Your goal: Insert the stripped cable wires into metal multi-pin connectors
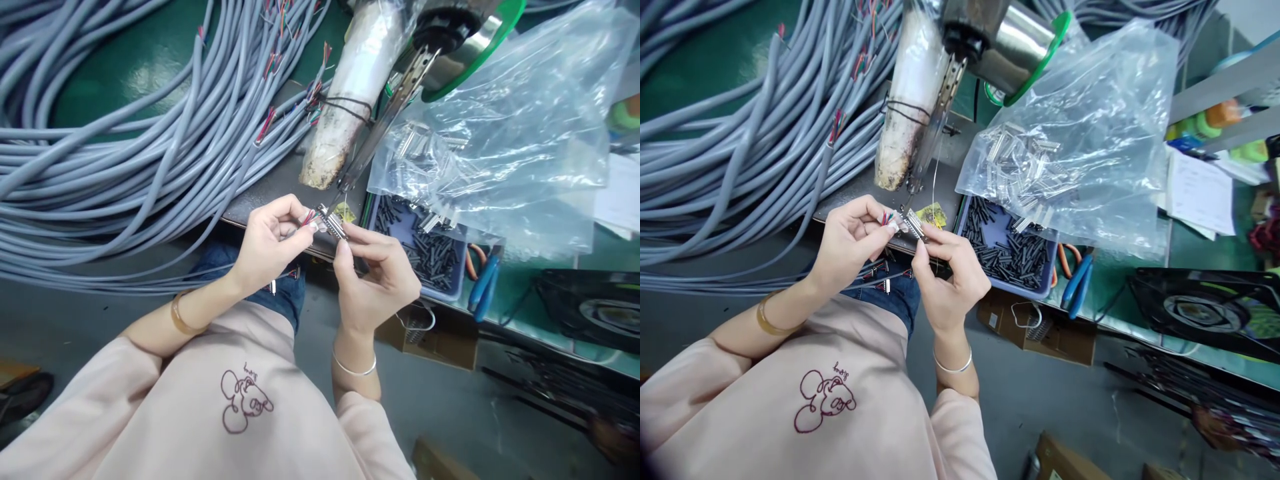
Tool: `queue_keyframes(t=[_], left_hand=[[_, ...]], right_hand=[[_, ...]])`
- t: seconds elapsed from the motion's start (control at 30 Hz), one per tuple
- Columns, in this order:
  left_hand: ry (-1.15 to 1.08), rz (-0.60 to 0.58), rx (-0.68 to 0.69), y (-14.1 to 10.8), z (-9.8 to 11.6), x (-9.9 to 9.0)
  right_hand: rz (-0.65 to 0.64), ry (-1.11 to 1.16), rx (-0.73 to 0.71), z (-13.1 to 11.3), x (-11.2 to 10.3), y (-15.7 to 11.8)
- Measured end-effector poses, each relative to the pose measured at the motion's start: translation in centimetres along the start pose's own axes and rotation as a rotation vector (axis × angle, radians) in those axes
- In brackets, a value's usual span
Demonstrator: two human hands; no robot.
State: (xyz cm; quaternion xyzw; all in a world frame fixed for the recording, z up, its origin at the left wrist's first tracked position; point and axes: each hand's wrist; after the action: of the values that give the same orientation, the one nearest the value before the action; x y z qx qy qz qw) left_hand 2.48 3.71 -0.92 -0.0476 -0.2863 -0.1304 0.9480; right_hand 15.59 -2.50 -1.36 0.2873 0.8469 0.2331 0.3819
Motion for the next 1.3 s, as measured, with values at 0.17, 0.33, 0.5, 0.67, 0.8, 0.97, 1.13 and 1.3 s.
queue_keyframes(t=[0.17,0.33,0.5,0.67,0.8,0.97,1.13,1.3], left_hand=[[0.035,-0.006,0.006,0.03,0.4,0.06],[0.057,-0.008,-0.007,-0.08,0.44,-0.11],[0.064,0.004,-0.001,-0.05,0.59,-0.04],[0.052,-0.002,0.012,0.06,0.96,0.13],[0.071,-0.009,-0.036,0.14,0.99,0.01],[0.08,-0.021,-0.065,0.08,0.87,-0.19],[0.076,-0.014,-0.067,-0.22,0.91,-0.11],[0.068,-0.003,-0.078,-0.47,0.82,-0.11]], right_hand=[[0.033,-0.064,-0.077,0.01,0.06,0.5],[0.039,-0.069,-0.091,0.14,0.17,0.64],[0.046,-0.065,-0.121,0.12,0.2,0.86],[0.057,-0.112,-0.158,-0.05,0.05,1.04],[0.057,-0.151,-0.209,0.21,-0.02,0.69],[0.038,-0.192,-0.252,0.57,-0.17,0.27],[0.06,-0.251,-0.295,0.31,-0.17,0.27],[0.041,-0.219,-0.277,0.17,-0.02,0.16]])
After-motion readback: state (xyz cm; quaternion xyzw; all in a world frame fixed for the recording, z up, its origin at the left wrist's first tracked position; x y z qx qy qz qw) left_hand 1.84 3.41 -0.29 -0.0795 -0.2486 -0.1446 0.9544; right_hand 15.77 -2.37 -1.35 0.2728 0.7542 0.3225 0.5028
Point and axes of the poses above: each hand's wrist, its own y-axis towards the middle knuckle, its own x-axis out of the palm, z = x × y, and after that the axes turned 11 degrees about -y, right-handed
